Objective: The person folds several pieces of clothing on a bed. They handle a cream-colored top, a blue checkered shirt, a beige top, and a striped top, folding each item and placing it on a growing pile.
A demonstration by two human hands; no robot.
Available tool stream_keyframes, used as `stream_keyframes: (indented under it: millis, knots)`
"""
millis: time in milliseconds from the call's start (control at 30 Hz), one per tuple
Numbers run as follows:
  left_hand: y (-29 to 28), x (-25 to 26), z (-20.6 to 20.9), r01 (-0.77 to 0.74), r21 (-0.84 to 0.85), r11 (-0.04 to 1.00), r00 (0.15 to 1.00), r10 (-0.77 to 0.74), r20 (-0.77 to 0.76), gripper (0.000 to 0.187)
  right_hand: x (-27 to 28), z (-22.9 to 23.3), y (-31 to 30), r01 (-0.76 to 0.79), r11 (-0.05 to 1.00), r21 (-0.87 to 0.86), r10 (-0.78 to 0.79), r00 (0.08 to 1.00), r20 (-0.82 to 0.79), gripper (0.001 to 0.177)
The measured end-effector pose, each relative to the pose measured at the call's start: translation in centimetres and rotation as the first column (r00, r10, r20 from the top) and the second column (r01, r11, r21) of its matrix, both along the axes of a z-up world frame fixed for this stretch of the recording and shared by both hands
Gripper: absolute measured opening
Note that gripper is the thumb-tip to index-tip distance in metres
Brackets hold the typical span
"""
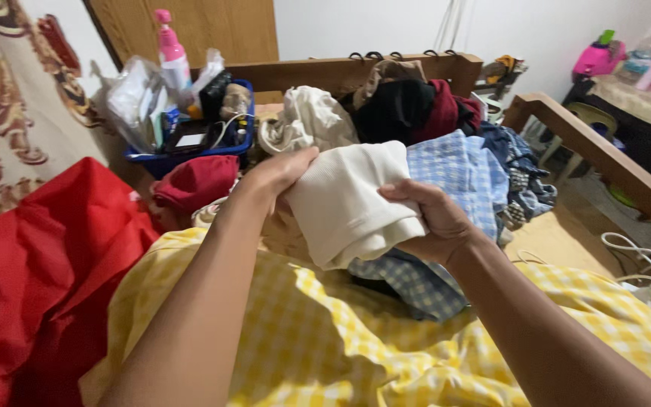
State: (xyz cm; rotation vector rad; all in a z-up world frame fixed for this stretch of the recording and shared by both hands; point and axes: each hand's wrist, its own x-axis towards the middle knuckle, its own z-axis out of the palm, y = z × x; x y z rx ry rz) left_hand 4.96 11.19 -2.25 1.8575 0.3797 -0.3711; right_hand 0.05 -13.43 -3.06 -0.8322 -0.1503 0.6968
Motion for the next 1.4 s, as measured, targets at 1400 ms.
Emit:
stream_keyframes:
  millis: [1400]
  knots:
    - [-3.3, 15.9, -14.5, -0.057, -0.023, 0.998, 0.951, 0.061, 0.302, 0.05, 7.0, -5.3, -0.1, 0.077, 0.95, -0.302, -0.093, 0.995, -0.038, 0.052]
